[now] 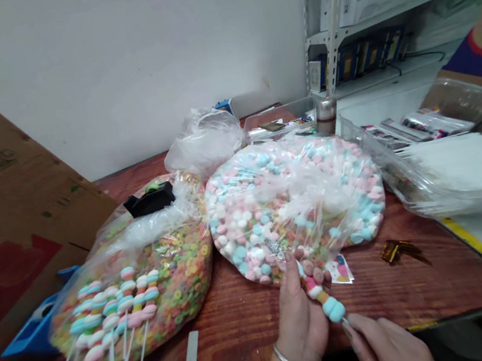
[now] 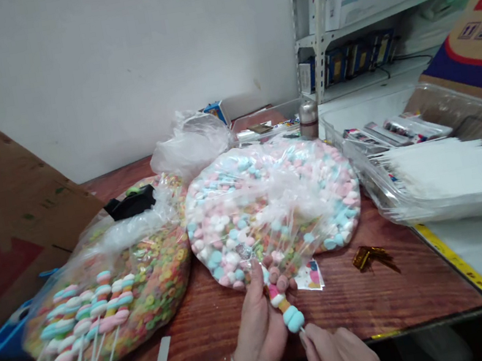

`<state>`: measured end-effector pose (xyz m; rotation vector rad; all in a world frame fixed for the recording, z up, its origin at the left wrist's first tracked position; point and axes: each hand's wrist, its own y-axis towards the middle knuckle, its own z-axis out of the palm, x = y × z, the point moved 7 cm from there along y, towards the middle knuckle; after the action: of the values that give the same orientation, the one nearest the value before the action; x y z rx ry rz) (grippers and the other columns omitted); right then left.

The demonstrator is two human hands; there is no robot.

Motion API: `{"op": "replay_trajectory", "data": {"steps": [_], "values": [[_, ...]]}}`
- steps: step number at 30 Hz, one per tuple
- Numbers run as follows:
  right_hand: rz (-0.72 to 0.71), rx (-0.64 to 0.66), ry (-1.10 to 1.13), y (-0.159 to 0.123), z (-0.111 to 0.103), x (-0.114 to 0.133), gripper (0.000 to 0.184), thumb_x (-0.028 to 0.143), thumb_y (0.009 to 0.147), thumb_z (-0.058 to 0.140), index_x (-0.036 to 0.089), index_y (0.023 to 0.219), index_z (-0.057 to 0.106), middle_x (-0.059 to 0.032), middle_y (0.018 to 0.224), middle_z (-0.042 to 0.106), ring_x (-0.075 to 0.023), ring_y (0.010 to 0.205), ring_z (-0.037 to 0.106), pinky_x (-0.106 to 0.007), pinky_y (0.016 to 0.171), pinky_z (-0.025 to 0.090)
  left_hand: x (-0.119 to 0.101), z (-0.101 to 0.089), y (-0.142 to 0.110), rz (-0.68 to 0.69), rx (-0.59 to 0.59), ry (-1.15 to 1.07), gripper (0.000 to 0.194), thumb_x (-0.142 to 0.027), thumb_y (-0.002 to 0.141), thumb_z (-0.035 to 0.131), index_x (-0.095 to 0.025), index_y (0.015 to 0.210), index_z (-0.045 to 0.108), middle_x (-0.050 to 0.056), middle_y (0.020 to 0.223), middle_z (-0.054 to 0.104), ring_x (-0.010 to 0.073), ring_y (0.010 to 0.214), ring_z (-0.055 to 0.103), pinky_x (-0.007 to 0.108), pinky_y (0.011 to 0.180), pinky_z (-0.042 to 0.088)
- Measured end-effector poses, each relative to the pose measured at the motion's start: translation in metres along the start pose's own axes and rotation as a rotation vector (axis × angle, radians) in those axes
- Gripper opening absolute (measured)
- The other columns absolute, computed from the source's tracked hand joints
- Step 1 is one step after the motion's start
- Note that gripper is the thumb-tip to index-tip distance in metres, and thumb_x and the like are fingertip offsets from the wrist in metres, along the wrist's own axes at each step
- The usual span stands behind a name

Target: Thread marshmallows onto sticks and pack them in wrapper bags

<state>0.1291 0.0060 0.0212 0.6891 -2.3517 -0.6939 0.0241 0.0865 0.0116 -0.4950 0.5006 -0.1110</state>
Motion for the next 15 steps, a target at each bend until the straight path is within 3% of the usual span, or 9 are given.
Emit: {"op": "replay_trajectory", "data": {"steps": [4,7,10,13,15], "values": [[0.273,0.024,0.272,0.004,0.012,-0.009,0.018,0.025,0.096,0.046,0.02,0.103,0.061,-0.0045,0.078,0.074,-0.0159,0.061,0.07,-0.022,0.059,0.051,0.017,0.001,-0.005,-0.064,0.022,0.03,0.028,-0.04,0.079,0.07,-0.015,0.084,0.061,-0.003,0.062,0.051,0.0081,0.054,0.049,0.018,0.054,0.047],[0.55,0.05,0.479,0.001,0.018,-0.023,0.025,0.039,0.096,0.045,0.021,0.091,0.062,-0.0011,0.069,0.068,-0.0143,0.058,0.064,-0.021,0.055,0.047,0.016,0.0,-0.003,-0.107,0.024,-0.007,0.029,-0.037,0.078,0.072,-0.015,0.094,0.064,0.002,0.075,0.061,0.0127,0.067,0.059,0.021,0.06,0.05],[0.805,0.091,0.797,-0.006,0.027,-0.034,0.036,0.053,0.091,0.05,0.02,0.078,0.057,0.0057,0.053,0.047,-0.0087,0.045,0.042,-0.019,0.045,0.034,0.001,0.001,0.004,-0.06,0.062,-0.049,0.029,-0.034,0.08,0.07,-0.017,0.103,0.064,0.006,0.089,0.065,0.0176,0.08,0.063,0.028,0.066,0.053],[1.035,0.194,1.224,-0.013,0.042,-0.032,0.044,0.063,0.087,0.051,0.021,0.077,0.05,0.0135,0.046,0.023,-0.0046,0.038,0.019,-0.016,0.038,0.018,-0.004,0.005,0.007,-0.084,0.125,-0.067,0.024,-0.033,0.083,0.067,-0.016,0.099,0.066,0.004,0.083,0.064,0.0174,0.076,0.063,0.031,0.068,0.054],[1.126,0.252,1.415,-0.014,0.045,-0.027,0.044,0.064,0.086,0.052,0.021,0.078,0.049,0.0163,0.042,0.019,-0.0034,0.034,0.014,-0.016,0.036,0.021,0.0,0.007,0.007,-0.136,0.13,-0.082,0.021,-0.033,0.084,0.066,-0.015,0.093,0.066,0.003,0.076,0.062,0.0158,0.071,0.061,0.032,0.07,0.055]]}}
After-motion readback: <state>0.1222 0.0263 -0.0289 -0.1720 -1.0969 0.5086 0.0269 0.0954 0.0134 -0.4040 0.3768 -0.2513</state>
